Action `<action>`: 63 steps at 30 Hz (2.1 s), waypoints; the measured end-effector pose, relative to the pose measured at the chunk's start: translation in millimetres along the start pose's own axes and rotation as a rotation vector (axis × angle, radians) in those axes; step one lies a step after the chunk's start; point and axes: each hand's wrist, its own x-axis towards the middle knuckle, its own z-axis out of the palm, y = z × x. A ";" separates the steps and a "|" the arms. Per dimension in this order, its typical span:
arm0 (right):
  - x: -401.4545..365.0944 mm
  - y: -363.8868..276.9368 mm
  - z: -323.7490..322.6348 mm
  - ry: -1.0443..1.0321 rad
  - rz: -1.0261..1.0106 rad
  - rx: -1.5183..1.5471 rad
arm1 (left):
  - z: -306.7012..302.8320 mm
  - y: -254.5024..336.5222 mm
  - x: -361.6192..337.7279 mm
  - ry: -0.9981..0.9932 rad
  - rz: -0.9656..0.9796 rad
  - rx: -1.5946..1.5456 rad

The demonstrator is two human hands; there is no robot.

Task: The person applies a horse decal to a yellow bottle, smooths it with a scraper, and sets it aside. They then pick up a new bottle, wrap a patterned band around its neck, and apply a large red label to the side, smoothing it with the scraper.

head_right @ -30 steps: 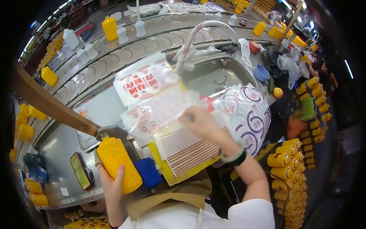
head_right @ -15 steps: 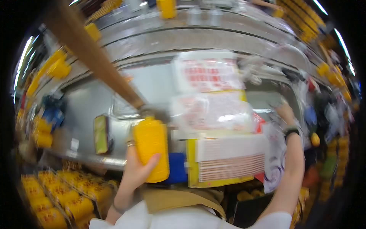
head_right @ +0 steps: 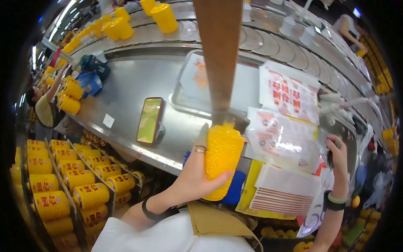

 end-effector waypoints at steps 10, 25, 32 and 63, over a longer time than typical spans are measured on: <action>-89.4 -104.5 128.7 -0.365 -0.053 0.397 | -4.8 -13.0 -7.2 -0.070 -0.182 -0.486; -139.5 -166.0 188.1 -0.266 -0.678 -0.011 | -22.5 20.5 31.5 0.051 0.173 -0.118; -149.5 -166.6 190.9 -0.322 -0.828 -0.146 | -15.2 18.6 39.3 0.062 -0.027 -0.716; -163.6 -161.0 177.0 -0.212 -1.078 -0.400 | -19.8 44.8 30.0 -0.080 -0.134 -0.466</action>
